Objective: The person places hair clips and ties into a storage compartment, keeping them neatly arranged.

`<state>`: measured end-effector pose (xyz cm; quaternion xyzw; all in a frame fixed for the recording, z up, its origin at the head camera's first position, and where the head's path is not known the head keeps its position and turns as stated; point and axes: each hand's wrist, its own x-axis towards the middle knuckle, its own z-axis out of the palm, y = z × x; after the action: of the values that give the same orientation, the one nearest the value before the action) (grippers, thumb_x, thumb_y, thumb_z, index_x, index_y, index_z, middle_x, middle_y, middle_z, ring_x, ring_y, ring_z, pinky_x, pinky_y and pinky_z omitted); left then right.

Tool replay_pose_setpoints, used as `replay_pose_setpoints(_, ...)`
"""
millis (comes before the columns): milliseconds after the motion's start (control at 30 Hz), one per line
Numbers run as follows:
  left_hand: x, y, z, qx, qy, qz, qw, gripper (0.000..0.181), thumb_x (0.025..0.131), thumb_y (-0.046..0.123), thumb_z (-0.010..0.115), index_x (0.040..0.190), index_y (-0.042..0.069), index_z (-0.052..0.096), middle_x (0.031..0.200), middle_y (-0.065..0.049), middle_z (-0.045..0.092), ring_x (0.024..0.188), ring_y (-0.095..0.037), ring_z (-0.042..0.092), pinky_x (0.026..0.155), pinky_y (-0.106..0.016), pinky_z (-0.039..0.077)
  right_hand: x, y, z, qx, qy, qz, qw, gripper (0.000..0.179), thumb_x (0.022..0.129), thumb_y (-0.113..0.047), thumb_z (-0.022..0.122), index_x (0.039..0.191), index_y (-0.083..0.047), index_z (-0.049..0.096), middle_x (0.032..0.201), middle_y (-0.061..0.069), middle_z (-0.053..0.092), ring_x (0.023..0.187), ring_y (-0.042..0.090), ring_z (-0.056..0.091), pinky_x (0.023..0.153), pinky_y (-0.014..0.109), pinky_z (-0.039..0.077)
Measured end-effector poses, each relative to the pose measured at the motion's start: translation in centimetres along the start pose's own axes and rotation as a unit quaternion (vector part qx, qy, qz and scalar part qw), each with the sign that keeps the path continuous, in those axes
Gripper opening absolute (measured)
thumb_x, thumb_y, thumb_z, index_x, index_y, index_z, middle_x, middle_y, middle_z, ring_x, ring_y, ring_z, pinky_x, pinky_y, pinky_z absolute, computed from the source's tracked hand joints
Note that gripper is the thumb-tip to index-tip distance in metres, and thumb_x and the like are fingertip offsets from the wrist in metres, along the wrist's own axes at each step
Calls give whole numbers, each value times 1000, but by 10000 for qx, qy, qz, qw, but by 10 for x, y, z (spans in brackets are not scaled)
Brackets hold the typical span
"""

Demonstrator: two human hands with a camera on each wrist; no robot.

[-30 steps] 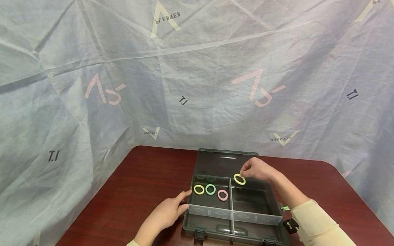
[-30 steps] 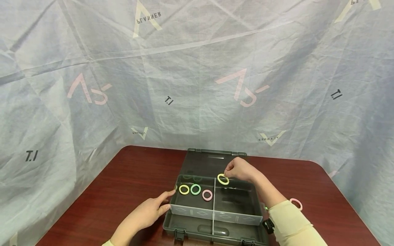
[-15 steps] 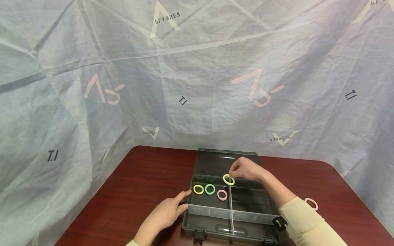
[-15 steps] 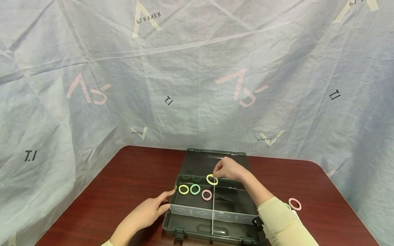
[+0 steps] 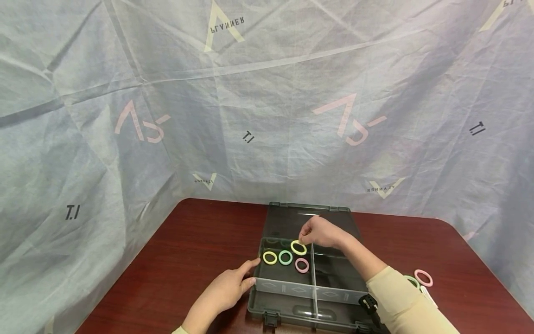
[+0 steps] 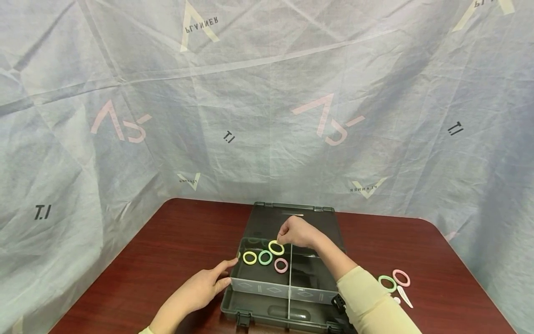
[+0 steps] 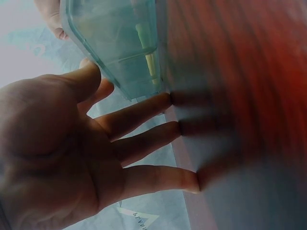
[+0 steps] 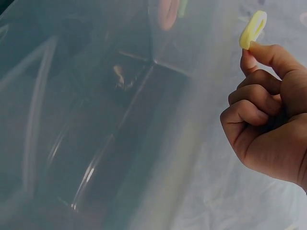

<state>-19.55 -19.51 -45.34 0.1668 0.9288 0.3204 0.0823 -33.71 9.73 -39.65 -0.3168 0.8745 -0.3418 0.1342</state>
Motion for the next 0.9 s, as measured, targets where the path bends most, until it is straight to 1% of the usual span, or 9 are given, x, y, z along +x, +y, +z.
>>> replay_pose_setpoints(133, 0, 0, 0, -13, 17, 16, 10000, 54, 107, 34, 54, 156, 19, 41, 51, 9, 38, 44, -9, 25, 51, -29, 29, 5, -3, 7, -42, -70, -9, 10000, 10, 89, -6, 72, 80, -1, 75, 73, -4, 63, 61, 11, 40, 65, 32, 41)
replay_pose_setpoints(300, 0, 0, 1, 6, 18, -16, 10000, 53, 106, 34, 55, 156, 20, 41, 51, 8, 39, 45, -10, 26, 51, -30, 29, 10, -5, 16, 36, -192, -63, 9998, 11, 90, -5, 71, 81, 0, 75, 73, -4, 62, 58, 11, 38, 64, 31, 41)
replay_pose_setpoints(467, 1, 1, 0, 12, 69, -11, 10000, 53, 106, 35, 56, 155, 20, 42, 53, 8, 40, 46, -10, 28, 52, -31, 31, 15, -9, 24, -13, -285, -134, 9995, 11, 89, -5, 70, 81, 0, 75, 69, -6, 59, 56, 10, 40, 62, 30, 41)
replay_pose_setpoints(600, 0, 1, 0, 7, 52, -39, 10000, 53, 106, 34, 55, 155, 20, 42, 53, 7, 40, 45, -10, 28, 52, -31, 30, 19, -12, 31, -59, -339, -148, 9993, 11, 89, -4, 70, 80, 0, 75, 66, -6, 58, 55, 9, 39, 59, 28, 39)
replay_pose_setpoints(700, 0, 0, 0, 36, 36, -44, 10000, 53, 106, 34, 55, 155, 20, 42, 52, 8, 40, 45, -9, 29, 52, -30, 31, 21, -14, 35, -80, -363, -165, 9992, 12, 89, -4, 70, 79, -1, 75, 66, -5, 59, 55, 9, 38, 59, 28, 39)
replay_pose_setpoints(900, 1, -1, 0, 69, 40, -19, 10000, 52, 106, 33, 55, 155, 20, 42, 52, 9, 39, 45, -9, 29, 51, -29, 32, 25, -17, 41, -161, -384, -234, 9989, 12, 89, -5, 72, 78, -3, 76, 67, -3, 62, 56, 9, 41, 61, 29, 41)
